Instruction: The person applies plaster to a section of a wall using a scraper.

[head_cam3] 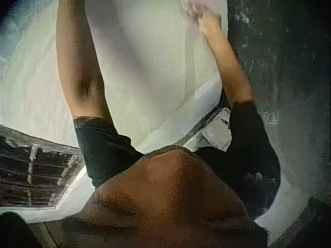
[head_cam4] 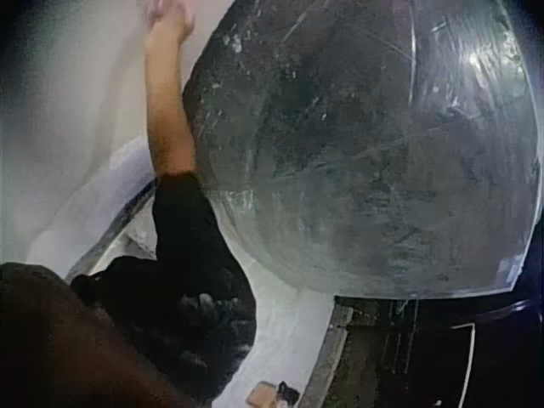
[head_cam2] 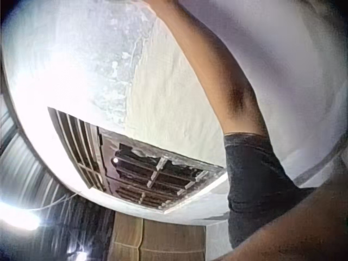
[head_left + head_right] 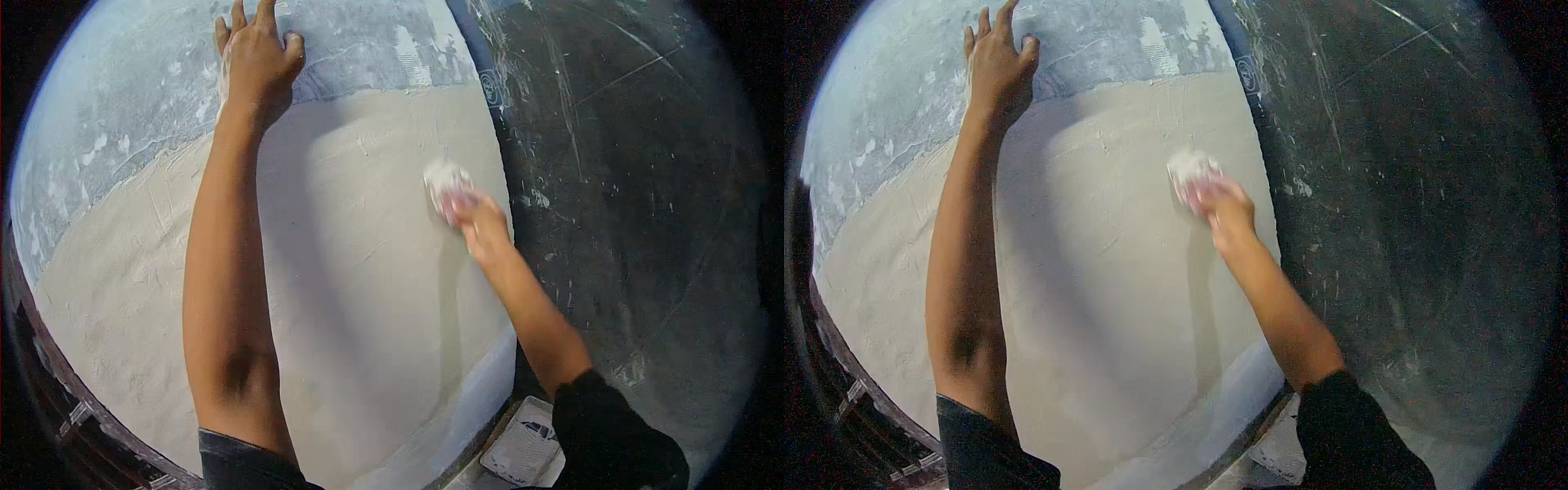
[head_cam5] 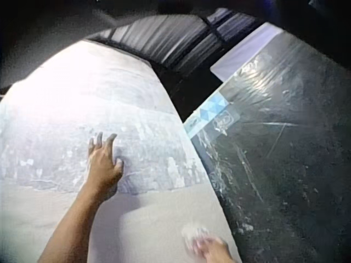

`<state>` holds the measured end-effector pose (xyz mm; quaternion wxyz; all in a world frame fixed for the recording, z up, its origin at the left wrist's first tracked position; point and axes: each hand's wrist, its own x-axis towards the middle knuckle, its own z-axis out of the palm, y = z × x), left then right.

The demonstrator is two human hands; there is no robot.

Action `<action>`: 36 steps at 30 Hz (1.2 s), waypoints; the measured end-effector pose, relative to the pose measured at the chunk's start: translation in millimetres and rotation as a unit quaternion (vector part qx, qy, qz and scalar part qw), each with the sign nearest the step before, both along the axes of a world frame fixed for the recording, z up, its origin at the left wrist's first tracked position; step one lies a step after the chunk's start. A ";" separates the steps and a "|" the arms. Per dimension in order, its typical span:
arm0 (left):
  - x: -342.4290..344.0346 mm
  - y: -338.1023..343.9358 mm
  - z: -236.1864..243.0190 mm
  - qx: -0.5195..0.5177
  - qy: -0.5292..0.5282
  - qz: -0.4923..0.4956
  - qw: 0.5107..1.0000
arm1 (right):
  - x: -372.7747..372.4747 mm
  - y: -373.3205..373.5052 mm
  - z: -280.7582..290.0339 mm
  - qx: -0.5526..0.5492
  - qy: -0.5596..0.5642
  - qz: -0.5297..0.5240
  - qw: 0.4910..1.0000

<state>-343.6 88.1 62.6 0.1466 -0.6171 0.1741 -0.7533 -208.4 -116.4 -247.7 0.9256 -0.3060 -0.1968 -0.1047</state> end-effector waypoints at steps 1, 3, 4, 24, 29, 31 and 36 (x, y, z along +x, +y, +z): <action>-4.8 5.4 -1.5 -0.001 -0.002 0.008 1.000 | -17.1 3.3 -36.1 0.005 0.038 0.027 0.999; -3.5 -4.6 -5.6 -0.008 0.013 -0.003 1.000 | -20.2 -25.2 -63.3 0.015 0.076 0.035 0.996; -4.8 -7.6 -6.6 -0.007 0.012 -0.006 1.000 | -11.2 -38.5 -68.4 0.011 0.042 0.053 0.998; -6.8 -6.6 -7.7 -0.002 0.006 0.003 1.000 | 5.2 -50.0 -8.8 0.025 -0.052 0.024 0.998; -1.3 -15.6 -9.9 -0.005 0.013 -0.031 0.999 | 42.1 -33.6 96.8 0.023 -0.084 -0.027 0.996; 0.3 -17.0 -9.3 -0.008 0.011 -0.034 0.999 | 44.6 -27.7 76.9 0.022 -0.026 -0.036 0.999; -6.0 4.4 -3.5 -0.004 0.008 -0.016 1.000 | -46.7 -2.2 -59.2 0.060 0.149 0.000 0.987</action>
